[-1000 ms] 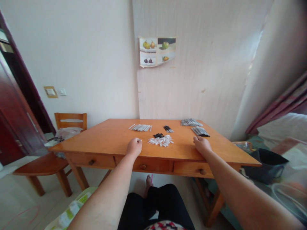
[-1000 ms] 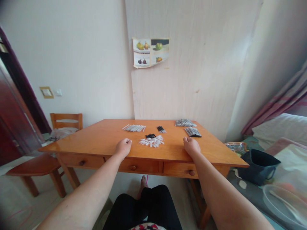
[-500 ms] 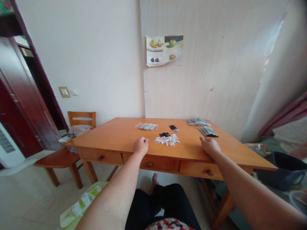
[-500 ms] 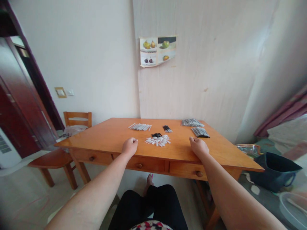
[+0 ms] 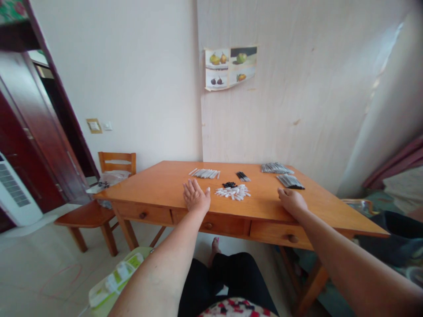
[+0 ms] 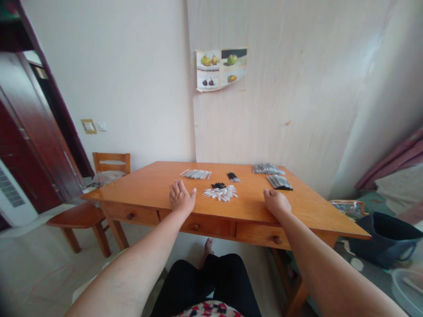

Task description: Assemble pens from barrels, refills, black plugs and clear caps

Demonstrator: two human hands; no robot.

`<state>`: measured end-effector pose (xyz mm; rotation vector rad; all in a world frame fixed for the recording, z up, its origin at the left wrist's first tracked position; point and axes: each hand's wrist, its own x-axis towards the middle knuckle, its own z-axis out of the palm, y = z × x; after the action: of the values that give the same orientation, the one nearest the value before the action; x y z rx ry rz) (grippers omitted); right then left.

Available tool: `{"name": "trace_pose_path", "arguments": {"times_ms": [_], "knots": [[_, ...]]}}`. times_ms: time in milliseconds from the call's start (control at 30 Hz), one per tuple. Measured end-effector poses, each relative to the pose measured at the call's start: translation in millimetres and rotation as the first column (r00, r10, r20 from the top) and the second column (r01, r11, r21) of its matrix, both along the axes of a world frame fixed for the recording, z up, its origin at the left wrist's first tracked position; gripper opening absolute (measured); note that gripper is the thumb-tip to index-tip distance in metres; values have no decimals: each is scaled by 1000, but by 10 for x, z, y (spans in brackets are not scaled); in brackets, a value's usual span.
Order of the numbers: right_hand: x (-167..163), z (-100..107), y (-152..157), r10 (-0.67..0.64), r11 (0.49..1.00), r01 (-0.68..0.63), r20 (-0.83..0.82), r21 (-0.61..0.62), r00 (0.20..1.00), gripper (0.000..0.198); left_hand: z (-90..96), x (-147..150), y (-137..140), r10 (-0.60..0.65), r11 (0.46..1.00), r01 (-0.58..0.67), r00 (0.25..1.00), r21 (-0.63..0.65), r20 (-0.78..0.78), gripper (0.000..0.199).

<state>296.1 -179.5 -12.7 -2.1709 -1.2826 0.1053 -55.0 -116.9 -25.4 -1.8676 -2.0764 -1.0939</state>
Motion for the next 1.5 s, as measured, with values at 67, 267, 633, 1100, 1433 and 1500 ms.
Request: {"name": "trace_pose_path", "arguments": {"times_ms": [67,267,633,1100,1433,1500], "knots": [[-103,-6,-8,28,998,-28,-1,56,1000,39,41,2,-25,-47,999,47,996,8,-80,74],[-868,57,-56,386,857,-344,-34,384,922,30,416,-58,-231,-210,966,252,902,65,-377,51],[-2146,327,-523,846,441,-599,-87,668,526,15,590,-10,-729,-328,943,320,832,-95,-448,27],[-2203,234,-631,797,383,-646,118,660,593,14,530,-28,-919,-376,926,351,832,-138,-407,25],[-2210,232,-680,741,447,-675,178,587,647,11,554,24,-1008,-387,922,320,796,-220,-465,26],[-2205,252,-709,722,470,-691,211,549,659,12,553,42,-1028,-387,922,311,784,-232,-485,25]]}}
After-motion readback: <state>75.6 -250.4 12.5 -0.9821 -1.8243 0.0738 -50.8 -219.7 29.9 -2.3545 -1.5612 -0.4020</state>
